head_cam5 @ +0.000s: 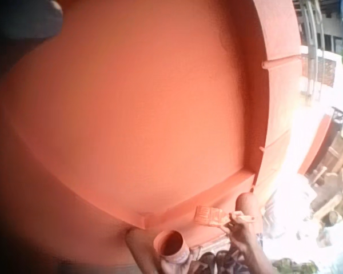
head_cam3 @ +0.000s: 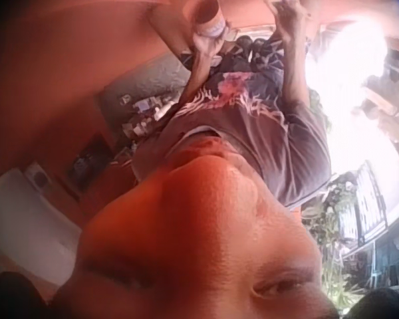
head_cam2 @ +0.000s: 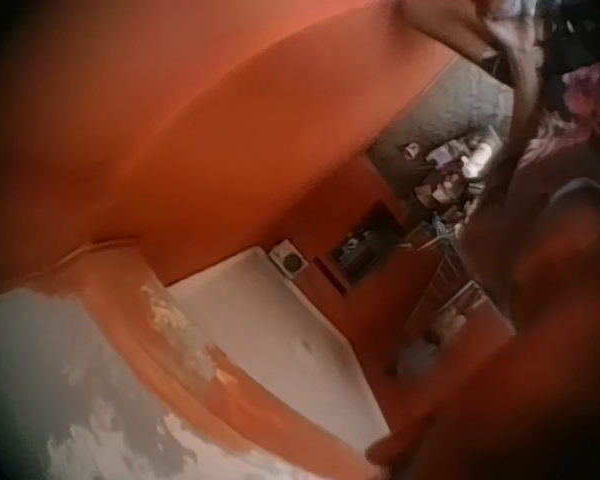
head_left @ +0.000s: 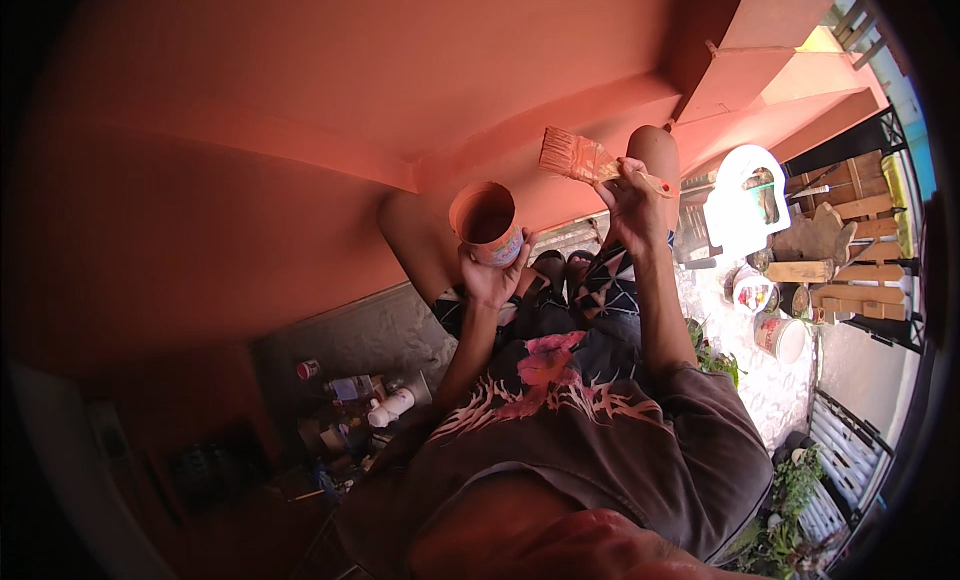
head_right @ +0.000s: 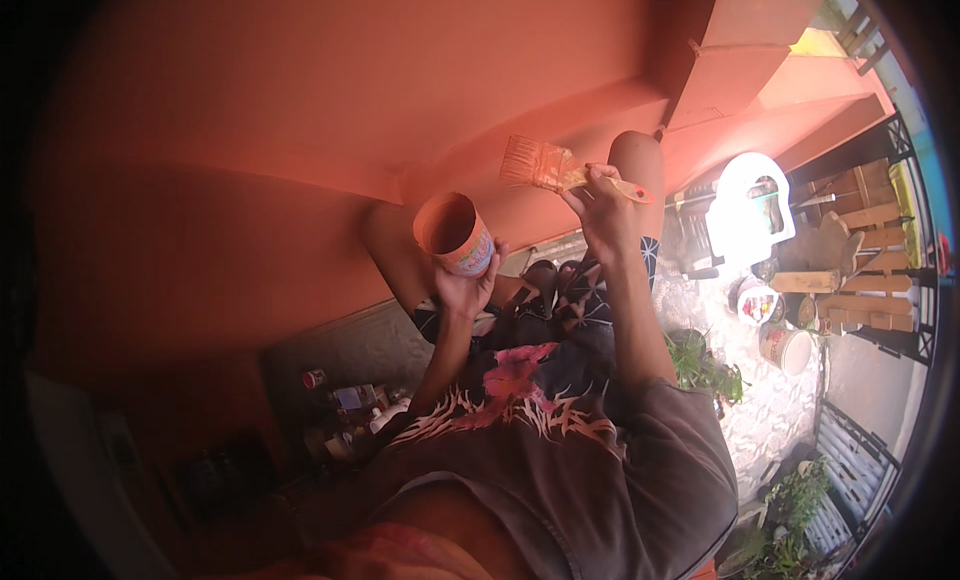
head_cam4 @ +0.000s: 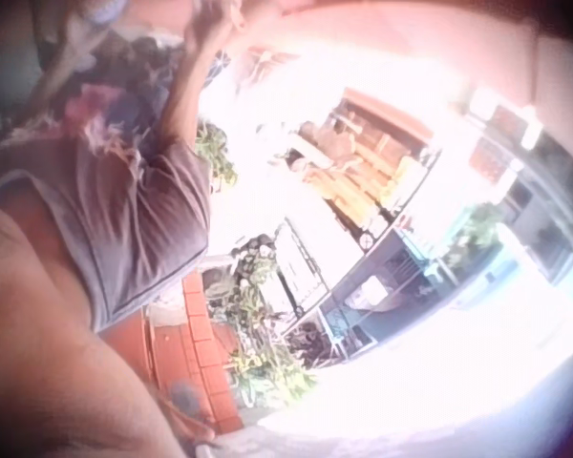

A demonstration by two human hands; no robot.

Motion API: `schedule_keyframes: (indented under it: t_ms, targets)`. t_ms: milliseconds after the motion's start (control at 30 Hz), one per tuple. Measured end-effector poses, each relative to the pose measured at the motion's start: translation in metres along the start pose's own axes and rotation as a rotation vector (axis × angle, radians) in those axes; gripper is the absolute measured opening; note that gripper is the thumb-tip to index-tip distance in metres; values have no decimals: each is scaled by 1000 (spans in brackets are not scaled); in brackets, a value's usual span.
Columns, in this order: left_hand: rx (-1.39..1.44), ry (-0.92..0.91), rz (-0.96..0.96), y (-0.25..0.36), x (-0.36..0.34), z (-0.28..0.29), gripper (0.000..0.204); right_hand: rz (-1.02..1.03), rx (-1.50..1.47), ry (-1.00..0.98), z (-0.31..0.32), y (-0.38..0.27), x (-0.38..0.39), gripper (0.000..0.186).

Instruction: The person paints a ceiling with reddish-orange paint using a brush and a small container. They repeatedly dip the brush into the container and apply paint to the ceiling surface, working along edges and seams.

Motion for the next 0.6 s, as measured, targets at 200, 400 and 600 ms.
schedule_keyframes:
  t_ms: [200, 400, 600]
  targets:
    - [-86, -63, -102, 0, -11, -29, 82, 114, 185, -230, -65, -25, 11, 18]
    - [-70, -110, -164, -7, -23, -63, 72, 166, 400, -386, -139, -32, 32, 24]
    - [-28, -171, -180, -13, -31, -65, 71, 253, 848, -481, -171, -31, 32, 21]
Point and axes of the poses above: each hand's wrist, its own x-axis away from the middle knuckle, its own z-axis out of the back of the hand, y = z × x, the point moved 5 cm from there along -x, towards the middle knuckle, and after that the axes turned 4 degrees about y, right-handed, at the moved point
